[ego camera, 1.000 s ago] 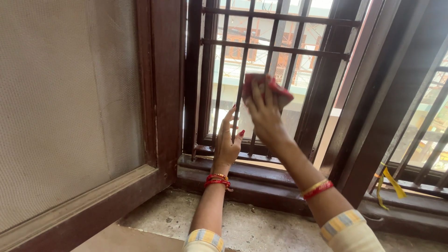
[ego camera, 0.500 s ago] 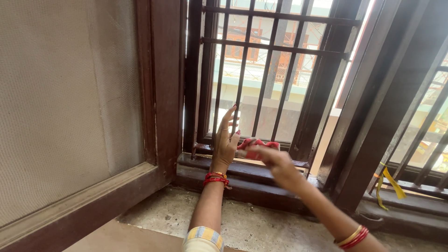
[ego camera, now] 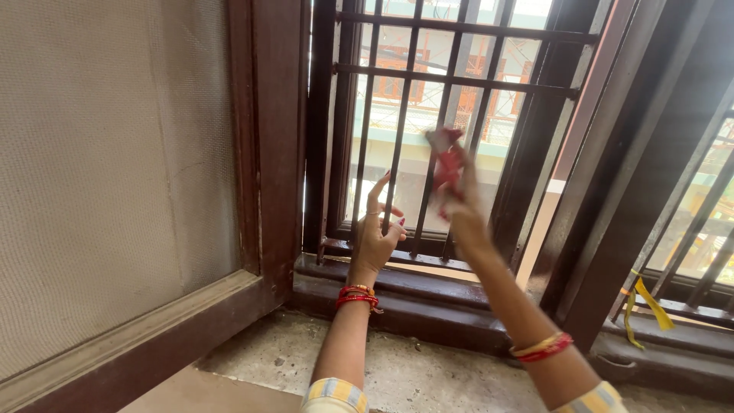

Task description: The person wipes the metal window grille and frame with a red cloth. They clean the vertical bars, horizontal bars, and the bottom ledge of the window frame.

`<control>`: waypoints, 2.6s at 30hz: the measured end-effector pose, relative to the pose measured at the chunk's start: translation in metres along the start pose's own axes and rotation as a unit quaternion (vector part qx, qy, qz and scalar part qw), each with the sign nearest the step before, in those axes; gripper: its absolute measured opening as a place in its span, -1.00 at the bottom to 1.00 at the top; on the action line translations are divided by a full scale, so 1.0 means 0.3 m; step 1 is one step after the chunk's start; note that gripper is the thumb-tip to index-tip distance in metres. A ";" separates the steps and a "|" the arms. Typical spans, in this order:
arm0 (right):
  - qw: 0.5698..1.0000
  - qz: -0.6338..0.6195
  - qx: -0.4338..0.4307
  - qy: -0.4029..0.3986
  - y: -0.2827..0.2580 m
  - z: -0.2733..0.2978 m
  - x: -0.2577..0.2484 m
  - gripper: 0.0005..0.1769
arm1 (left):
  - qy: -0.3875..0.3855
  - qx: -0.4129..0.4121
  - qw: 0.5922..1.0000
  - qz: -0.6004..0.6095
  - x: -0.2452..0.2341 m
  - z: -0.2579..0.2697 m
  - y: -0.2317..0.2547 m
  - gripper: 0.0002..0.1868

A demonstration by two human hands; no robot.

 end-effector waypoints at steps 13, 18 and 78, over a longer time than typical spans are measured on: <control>0.985 -0.149 0.090 0.004 -0.110 -0.237 0.081 -0.56 | 0.001 -0.003 1.000 -0.024 -0.012 -0.001 -0.010 -0.14; 0.990 -0.130 0.048 0.037 -0.207 -0.356 0.032 -0.60 | -0.002 -0.017 0.999 -0.032 -0.003 -0.002 -0.031 -0.15; 0.931 0.234 0.270 -0.072 0.017 0.200 -0.043 -0.52 | 0.003 -0.007 1.000 -0.027 0.010 0.010 -0.001 -0.17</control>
Point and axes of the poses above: each hand's wrist, its own z-axis away from the middle knuckle, its own x-axis out of the palm, y = z × x, the point moved 10 cm from there along -z, towards the middle knuckle, and after that the axes turned 13 degrees about x, right-handed, at the moved point
